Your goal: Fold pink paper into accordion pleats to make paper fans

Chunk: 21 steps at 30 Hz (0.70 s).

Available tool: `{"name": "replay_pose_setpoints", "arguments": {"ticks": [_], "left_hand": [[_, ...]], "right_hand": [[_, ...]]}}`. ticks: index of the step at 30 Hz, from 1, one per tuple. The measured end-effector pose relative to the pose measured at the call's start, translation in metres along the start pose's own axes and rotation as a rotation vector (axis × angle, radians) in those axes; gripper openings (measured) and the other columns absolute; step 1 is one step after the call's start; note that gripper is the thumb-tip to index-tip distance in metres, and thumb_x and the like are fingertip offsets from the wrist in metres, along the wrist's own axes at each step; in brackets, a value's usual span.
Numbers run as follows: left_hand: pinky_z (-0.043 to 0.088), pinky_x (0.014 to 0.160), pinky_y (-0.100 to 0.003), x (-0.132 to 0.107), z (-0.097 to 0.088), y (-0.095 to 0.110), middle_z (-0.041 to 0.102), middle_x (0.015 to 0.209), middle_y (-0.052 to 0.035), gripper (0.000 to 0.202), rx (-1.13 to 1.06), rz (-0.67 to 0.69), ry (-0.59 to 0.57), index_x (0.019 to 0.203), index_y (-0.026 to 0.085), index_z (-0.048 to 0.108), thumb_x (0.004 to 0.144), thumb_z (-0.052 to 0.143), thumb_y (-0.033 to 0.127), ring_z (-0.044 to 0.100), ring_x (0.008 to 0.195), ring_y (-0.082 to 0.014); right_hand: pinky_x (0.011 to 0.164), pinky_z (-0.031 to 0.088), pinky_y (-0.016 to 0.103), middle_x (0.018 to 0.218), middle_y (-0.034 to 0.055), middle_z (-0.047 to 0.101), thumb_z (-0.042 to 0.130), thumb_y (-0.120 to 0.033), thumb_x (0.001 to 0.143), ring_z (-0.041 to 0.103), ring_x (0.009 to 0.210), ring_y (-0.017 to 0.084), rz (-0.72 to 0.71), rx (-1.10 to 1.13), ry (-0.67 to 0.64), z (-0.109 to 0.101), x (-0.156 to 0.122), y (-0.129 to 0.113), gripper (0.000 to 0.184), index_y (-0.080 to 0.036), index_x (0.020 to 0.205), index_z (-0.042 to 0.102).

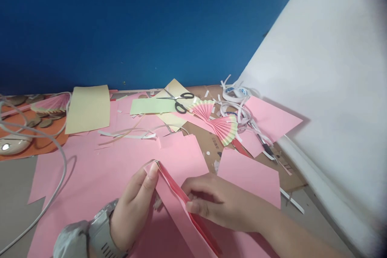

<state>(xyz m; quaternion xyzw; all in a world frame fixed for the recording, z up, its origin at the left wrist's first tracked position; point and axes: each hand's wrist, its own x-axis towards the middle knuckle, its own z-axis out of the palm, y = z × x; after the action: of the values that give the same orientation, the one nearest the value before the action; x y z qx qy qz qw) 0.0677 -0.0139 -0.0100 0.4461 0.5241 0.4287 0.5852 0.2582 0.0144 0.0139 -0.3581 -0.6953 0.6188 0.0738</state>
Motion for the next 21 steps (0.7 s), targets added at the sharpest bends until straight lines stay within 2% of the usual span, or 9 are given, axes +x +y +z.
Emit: {"name": "replay_pose_setpoints", "arguments": {"ticks": [4,9,12,15,17,21], "left_hand": [[0.037,0.048,-0.020,-0.001,0.000,-0.001,0.048,0.055,0.0034,0.043,-0.095,0.020,-0.070,0.069,0.018,0.050,0.090,0.033,0.052,0.042,0.048,-0.0089],[0.035,0.046,-0.019,-0.002,0.000,-0.002,0.045,0.052,0.0050,0.042,-0.166,0.057,-0.086,0.068,0.019,0.050,0.091,0.034,0.050,0.039,0.045,-0.0080],[0.034,0.045,-0.019,-0.001,0.001,-0.002,0.048,0.055,0.0048,0.040,-0.189,0.063,-0.055,0.070,0.018,0.051,0.092,0.035,0.048,0.037,0.045,-0.0075],[0.036,0.047,-0.019,0.002,0.001,-0.003,0.049,0.059,0.0044,0.038,-0.164,0.047,0.011,0.070,0.018,0.052,0.092,0.037,0.045,0.039,0.048,-0.0076],[0.038,0.050,-0.020,0.004,0.001,-0.003,0.048,0.057,0.0046,0.036,-0.138,0.034,0.050,0.067,0.018,0.051,0.091,0.040,0.043,0.041,0.049,-0.0081],[0.038,0.050,-0.021,0.006,0.000,-0.003,0.047,0.052,0.0049,0.034,-0.042,-0.005,0.062,0.065,0.018,0.050,0.090,0.044,0.040,0.044,0.048,-0.0092]], "right_hand": [[0.060,0.034,0.021,0.077,-0.0024,0.051,0.048,-0.047,0.087,0.045,0.068,0.011,-0.044,0.094,-0.029,-0.001,0.000,0.000,0.029,-0.019,0.090,0.057],[0.056,0.030,0.018,0.073,-0.0046,0.046,0.056,-0.049,0.081,0.039,0.063,0.008,-0.033,0.138,-0.049,-0.001,-0.001,-0.001,0.030,-0.019,0.085,0.055],[0.058,0.032,0.020,0.076,-0.0025,0.049,0.049,-0.053,0.084,0.043,0.067,0.010,-0.055,0.086,-0.029,-0.002,-0.001,-0.001,0.035,-0.019,0.087,0.056],[0.067,0.038,0.023,0.088,0.0028,0.057,0.034,-0.055,0.089,0.051,0.077,0.015,-0.121,0.042,-0.021,-0.002,-0.002,-0.003,0.044,-0.018,0.099,0.056],[0.074,0.040,0.026,0.095,0.0051,0.059,0.027,-0.049,0.093,0.053,0.084,0.017,-0.138,0.007,-0.011,-0.003,-0.003,-0.005,0.044,-0.018,0.103,0.056],[0.077,0.040,0.027,0.092,0.0035,0.061,0.024,-0.032,0.097,0.055,0.084,0.016,-0.029,-0.033,0.064,-0.003,-0.003,-0.010,0.037,-0.019,0.097,0.058]]}}
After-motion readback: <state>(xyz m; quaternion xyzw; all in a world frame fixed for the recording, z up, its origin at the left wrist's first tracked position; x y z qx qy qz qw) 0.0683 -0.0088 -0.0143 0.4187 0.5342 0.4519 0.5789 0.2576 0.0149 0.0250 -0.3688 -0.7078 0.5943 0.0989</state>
